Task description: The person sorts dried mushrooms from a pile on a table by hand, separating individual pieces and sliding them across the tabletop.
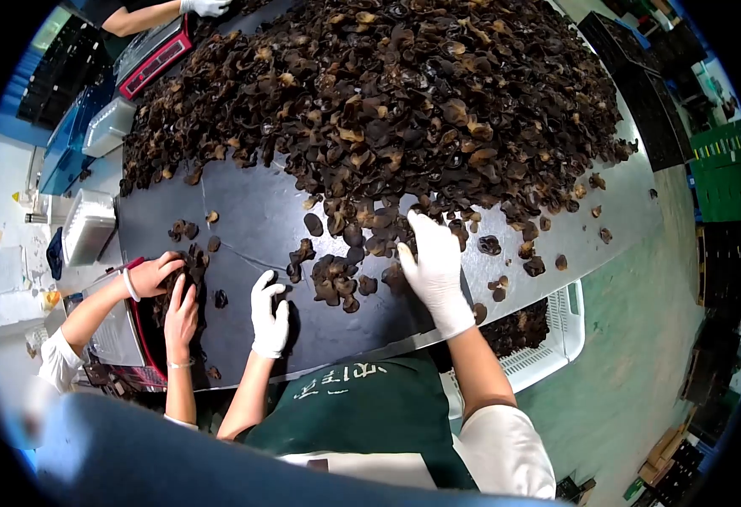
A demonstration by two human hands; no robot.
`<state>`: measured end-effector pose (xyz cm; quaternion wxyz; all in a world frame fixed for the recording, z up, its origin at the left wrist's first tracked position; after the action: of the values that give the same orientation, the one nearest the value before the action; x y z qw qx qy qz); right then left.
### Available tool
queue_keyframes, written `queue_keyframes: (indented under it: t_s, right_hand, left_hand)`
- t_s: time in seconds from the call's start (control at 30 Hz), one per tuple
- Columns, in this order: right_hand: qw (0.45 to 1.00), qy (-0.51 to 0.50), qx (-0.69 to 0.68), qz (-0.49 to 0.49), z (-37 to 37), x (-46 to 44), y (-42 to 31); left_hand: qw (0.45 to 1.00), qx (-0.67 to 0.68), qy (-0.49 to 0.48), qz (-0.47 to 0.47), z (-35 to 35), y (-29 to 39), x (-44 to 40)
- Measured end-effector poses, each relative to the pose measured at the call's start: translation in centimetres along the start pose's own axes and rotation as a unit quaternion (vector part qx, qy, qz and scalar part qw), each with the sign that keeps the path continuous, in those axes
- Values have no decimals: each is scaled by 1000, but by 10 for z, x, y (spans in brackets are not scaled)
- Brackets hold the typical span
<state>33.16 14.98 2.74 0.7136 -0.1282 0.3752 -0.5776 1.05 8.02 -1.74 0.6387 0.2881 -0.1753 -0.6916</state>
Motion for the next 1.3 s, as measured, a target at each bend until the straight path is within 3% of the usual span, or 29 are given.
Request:
queue_keyframes:
  t_s: [0.07, 0.13, 0.17, 0.2, 0.23, 0.27, 0.33, 0.37, 0.4, 0.47, 0.57, 0.63, 0.67, 0.73, 0.8, 0.87, 0.93, 1.0, 1.03, 1.07, 1.13, 1.2, 1.27, 1.3]
  right_hand:
    - [995, -76, 53, -28, -17, -4, 16]
    - [995, -78, -25, -62, -15, -16, 21]
    - [975, -70, -104, -184, -10, -15, 25]
    - [970, -68, -132, -195, 9, -20, 17]
    - [983, -46, -139, -113, 23, -17, 25]
    - [975, -78, -166, -123, 44, -14, 27]
    - [915, -251, -250, -192, 82, 4, 42]
    - [809, -412, -152, -391, 108, -1, 18]
    - [834, -448, -67, -314, 112, 17, 27]
    - [891, -391, -32, -231, 114, 18, -1]
    - [936, -320, -78, -127, 65, 25, -24]
    - [964, -262, -45, -24, 17, 37, -37]
    - [972, -230, 9, 35, -4, 42, -50]
    - [960, -272, 62, 38, -46, 52, -71]
    - [941, -335, 5, 38, -72, 58, -94]
    - [945, -289, -54, 144, -81, 77, -107]
    - [938, -275, -110, 178, -75, 65, -112]
    - [960, -226, -94, 134, -55, 19, -107]
    - [936, -353, -15, 3, -43, -21, -107]
    - [986, -143, -75, 42, -43, -20, -77]
    - [997, -28, 76, 20, -62, -19, -32]
    - [991, -112, 67, -10, -73, -10, -25]
    - [985, -161, 44, 39, -69, 6, -53]
    - [970, -233, 27, 56, -71, 14, -69]
  left_hand:
    - [999, -30, 8, -12, -1, 6, -2]
    - [999, -31, 15, -2, -2, 9, -4]
    - [999, -21, 23, 4, -4, 9, -4]
    - [999, -12, 29, 10, -4, 7, -3]
    - [999, -14, 30, 14, -3, 4, -4]
    - [999, -8, 34, 20, -2, 2, -4]
    - [999, -4, 42, 29, -1, -1, -7]
    - [998, -25, 52, 19, 1, 2, -11]
    - [997, -47, 62, 7, 2, 5, -17]
    - [996, -50, 77, -3, -3, 8, -31]
    - [990, -47, 55, -118, -7, 40, -58]
    - [980, -92, -25, -172, -18, 58, -63]
    - [969, -131, -59, -199, -22, 65, -62]
    - [958, -153, -81, -227, -32, 55, -57]
    - [976, -113, -58, -177, -21, 35, -56]
    - [989, -58, -6, -135, -4, 8, -50]
    - [998, -32, -7, -55, 8, -25, -42]
    - [1000, -10, 15, -5, 19, -40, -37]
    - [999, 23, 23, 20, 23, -43, -38]
    - [999, 41, 32, 16, 24, -49, -41]
    - [999, -10, 38, 37, 27, -38, -53]
    - [998, -40, 39, 0, 23, -22, -69]
    - [993, -73, 57, -73, 14, -2, -87]
    - [990, -71, 55, -109, 10, 14, -97]
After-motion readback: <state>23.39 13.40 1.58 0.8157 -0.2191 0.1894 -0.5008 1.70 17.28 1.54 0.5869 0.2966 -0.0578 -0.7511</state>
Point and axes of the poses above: each hand's wrist, its own x-axis away from the middle knuckle, its own z-axis out of the back of the hand, y = z × x, the point moved 3 cm from there along -x, towards the middle knuckle, and after that the axes turned 10 degrees about -x, right-handed, at the moved point
